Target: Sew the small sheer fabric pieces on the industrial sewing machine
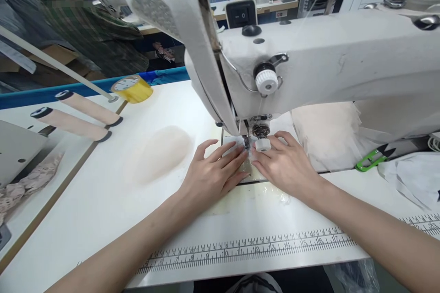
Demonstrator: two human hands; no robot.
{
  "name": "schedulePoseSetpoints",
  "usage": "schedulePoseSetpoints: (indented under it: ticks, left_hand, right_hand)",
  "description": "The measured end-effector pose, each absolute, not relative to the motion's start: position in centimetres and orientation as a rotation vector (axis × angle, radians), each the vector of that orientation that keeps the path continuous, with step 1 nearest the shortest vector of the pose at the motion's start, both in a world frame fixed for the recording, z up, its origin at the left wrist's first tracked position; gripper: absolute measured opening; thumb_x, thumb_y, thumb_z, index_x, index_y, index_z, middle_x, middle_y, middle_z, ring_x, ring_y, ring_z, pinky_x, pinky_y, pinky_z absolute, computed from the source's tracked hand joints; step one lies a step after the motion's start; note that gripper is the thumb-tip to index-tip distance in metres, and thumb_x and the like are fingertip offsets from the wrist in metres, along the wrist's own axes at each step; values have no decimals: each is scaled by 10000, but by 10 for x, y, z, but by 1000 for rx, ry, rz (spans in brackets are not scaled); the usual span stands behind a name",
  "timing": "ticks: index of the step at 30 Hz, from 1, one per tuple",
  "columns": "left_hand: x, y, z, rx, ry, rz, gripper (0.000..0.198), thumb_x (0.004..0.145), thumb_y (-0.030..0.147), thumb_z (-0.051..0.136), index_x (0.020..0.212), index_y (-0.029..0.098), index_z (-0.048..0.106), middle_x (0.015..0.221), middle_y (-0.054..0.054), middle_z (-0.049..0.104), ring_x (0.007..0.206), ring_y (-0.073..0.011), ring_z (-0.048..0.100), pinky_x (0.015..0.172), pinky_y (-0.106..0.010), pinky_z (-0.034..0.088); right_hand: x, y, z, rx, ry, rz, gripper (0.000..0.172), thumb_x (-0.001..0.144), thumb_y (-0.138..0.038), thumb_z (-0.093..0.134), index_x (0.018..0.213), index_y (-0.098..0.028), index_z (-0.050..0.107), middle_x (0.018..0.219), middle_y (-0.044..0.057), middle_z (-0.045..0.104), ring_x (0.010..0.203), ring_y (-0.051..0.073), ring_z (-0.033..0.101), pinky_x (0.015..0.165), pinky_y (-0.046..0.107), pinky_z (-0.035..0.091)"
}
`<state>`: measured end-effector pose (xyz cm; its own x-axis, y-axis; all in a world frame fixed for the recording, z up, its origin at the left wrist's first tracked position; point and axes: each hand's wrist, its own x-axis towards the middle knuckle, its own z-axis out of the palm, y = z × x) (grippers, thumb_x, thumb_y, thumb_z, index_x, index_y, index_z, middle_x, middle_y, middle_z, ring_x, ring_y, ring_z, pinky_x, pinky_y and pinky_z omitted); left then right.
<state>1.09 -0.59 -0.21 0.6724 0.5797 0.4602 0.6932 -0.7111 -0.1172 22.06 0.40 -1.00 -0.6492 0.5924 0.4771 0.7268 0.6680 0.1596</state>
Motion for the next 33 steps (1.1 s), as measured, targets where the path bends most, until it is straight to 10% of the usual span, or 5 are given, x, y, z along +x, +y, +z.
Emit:
schedulePoseSetpoints:
  ticks: [16, 26, 33]
  left_hand:
    - [12, -7, -5, -2573, -1036, -569, 280, 930, 343, 517, 1131, 180, 624, 1123, -61, 692, 1137, -215, 574, 994, -421, 325]
    - [4, -10, 7, -2383, -1158, -568, 255, 915, 321, 531, 1072, 161, 652, 1027, -67, 720, 957, -242, 625, 906, -443, 365]
    - [7, -14, 10, -2660, -969, -531, 346, 928, 443, 484, 1083, 184, 653, 1175, -44, 671, 1015, -221, 597, 846, -393, 415]
  right_hand:
    - [222, 7, -9, -1032, -2481, -411, 273, 945, -301, 483, 1066, -158, 683, 918, 67, 740, 913, 205, 628, 917, 395, 375]
    - [231, 11, 3, -1014, -2435, -519, 362, 711, 57, 432, 659, -220, 659, 679, 13, 654, 794, 187, 571, 1024, 417, 351]
    - [233, 8, 2, -1030, -2520, -473, 347, 756, 39, 435, 740, -193, 693, 879, 63, 689, 942, 223, 569, 982, 424, 403]
